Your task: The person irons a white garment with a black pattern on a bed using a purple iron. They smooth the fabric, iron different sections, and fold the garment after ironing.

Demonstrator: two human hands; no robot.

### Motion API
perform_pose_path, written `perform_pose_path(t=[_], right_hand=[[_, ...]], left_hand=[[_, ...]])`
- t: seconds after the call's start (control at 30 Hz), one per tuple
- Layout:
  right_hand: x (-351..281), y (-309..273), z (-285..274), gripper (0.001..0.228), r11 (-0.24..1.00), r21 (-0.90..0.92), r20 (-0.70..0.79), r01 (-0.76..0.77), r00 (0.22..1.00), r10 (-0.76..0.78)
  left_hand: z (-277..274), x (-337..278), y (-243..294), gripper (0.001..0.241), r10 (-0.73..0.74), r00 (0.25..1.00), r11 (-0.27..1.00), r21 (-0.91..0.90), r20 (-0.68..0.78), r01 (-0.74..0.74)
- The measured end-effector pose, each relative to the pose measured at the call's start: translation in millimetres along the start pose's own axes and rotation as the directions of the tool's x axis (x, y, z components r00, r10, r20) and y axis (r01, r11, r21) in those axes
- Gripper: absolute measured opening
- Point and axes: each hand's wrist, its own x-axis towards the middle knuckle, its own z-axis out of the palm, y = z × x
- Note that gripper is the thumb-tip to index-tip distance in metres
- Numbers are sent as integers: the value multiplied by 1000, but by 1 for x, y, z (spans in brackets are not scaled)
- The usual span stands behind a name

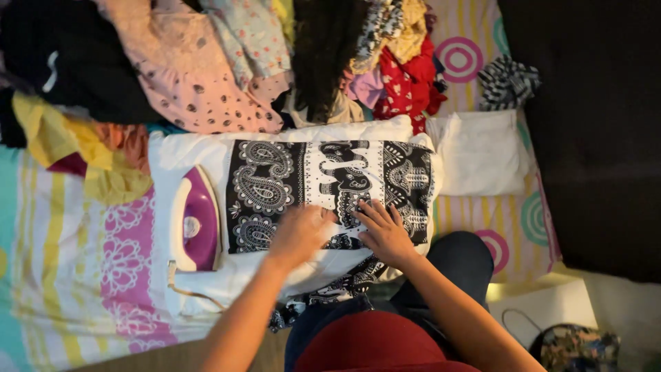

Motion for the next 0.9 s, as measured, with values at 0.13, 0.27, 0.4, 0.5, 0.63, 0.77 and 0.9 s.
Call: perform_pose_path(t=[0.13, 0.27, 0.4, 0.5, 0.63, 0.77, 0.9], right_hand=[[-10, -3, -4, 60, 999, -24, -62, 30, 998, -31], [-17, 1, 4, 54, 997, 40, -171, -66, 983, 72], [-40, 25, 8, 55, 962, 158, -467, -225, 841, 273], [-68, 49, 13, 53, 925, 188, -537, -330, 754, 378], [-76, 60, 21, 56, 910, 190, -465, -368, 783, 414], [-87, 83, 58, 42, 838, 341, -296, -426, 798, 526], [-89, 99, 70, 43, 839, 427, -340, -338, 800, 495]], left_hand=[[35, -3, 25, 46, 325, 946, 933, 171, -24, -316], [59, -1, 17, 43, 291, 956, 933, 210, 38, -293], [54, 3, 7, 31, 137, 974, 974, 156, 182, -167], [42, -2, 10, 22, -38, 854, 966, 237, 518, -101], [52, -9, 9, 20, -134, 573, 944, 280, 809, -174], [47, 25, 36, 27, -9, 528, 947, 176, 849, -267], [29, 86, 67, 36, 119, 903, 992, -2, 412, -130]])
